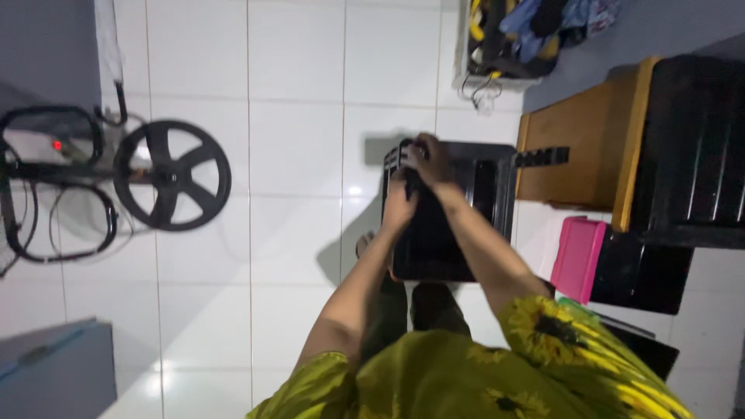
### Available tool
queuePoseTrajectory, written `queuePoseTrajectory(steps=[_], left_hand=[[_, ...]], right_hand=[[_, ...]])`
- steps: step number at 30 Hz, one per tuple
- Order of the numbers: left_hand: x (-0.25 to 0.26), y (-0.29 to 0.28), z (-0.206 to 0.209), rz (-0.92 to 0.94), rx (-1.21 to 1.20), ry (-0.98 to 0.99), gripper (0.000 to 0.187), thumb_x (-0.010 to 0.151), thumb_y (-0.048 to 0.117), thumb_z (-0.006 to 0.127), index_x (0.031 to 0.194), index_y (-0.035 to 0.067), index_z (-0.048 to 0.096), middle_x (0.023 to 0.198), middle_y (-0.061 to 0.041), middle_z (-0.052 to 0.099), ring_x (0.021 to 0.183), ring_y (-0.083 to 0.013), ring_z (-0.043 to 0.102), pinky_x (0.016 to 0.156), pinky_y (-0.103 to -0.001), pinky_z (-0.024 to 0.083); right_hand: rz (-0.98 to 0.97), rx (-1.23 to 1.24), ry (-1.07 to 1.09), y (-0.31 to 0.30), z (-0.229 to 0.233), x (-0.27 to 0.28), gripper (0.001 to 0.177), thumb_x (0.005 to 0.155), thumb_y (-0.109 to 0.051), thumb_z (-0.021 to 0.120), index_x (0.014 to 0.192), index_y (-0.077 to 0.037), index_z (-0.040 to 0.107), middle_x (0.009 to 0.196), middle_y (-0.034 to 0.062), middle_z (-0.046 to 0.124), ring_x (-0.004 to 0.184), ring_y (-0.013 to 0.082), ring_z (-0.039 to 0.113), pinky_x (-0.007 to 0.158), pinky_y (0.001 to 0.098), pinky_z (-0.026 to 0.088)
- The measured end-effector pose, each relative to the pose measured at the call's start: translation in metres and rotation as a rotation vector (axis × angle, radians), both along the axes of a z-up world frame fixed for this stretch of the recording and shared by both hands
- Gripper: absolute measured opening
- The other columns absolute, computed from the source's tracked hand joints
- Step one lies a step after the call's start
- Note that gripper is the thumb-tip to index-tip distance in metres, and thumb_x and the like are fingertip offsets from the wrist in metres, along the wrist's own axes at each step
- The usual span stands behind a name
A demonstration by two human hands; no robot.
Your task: The person assembles a stack of plastic storage containers by inserting black plastic side pieces into slots on the container bodies. They handle multiple containers with different colored bases and lids, fitting the side pieces one by one.
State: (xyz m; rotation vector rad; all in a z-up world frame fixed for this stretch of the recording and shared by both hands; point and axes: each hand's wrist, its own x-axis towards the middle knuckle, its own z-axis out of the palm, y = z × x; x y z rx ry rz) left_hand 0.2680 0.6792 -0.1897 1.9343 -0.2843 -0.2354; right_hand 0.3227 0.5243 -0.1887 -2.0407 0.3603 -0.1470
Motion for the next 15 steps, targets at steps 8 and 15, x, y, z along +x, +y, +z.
queuePoseTrajectory(steps=[8,15], left_hand=[[0.062,-0.033,-0.038,0.012,-0.023,-0.125,0.065,0.083,0.021,0.078,0.141,0.005,0.053,0.147,-0.023,0.053,0.131,-0.0406,0.052,0.102,-0.046,0.048],[0.086,-0.035,-0.055,-0.055,0.069,-0.151,0.038,0.085,0.023,0.073,0.117,0.004,0.067,0.117,-0.022,0.071,0.102,-0.0438,0.068,0.084,-0.049,0.057]], right_hand=[[-0.154,-0.055,0.047,0.016,-0.013,0.042,0.05,0.112,-0.042,0.032,0.109,-0.003,0.063,0.11,0.0238,0.069,0.107,0.0435,0.063,0.095,0.0496,0.049],[-0.185,-0.253,0.33,0.028,0.021,0.07,0.047,0.109,-0.048,0.029,0.116,-0.011,0.059,0.106,0.0257,0.07,0.1,0.0501,0.065,0.089,0.0614,0.048]])
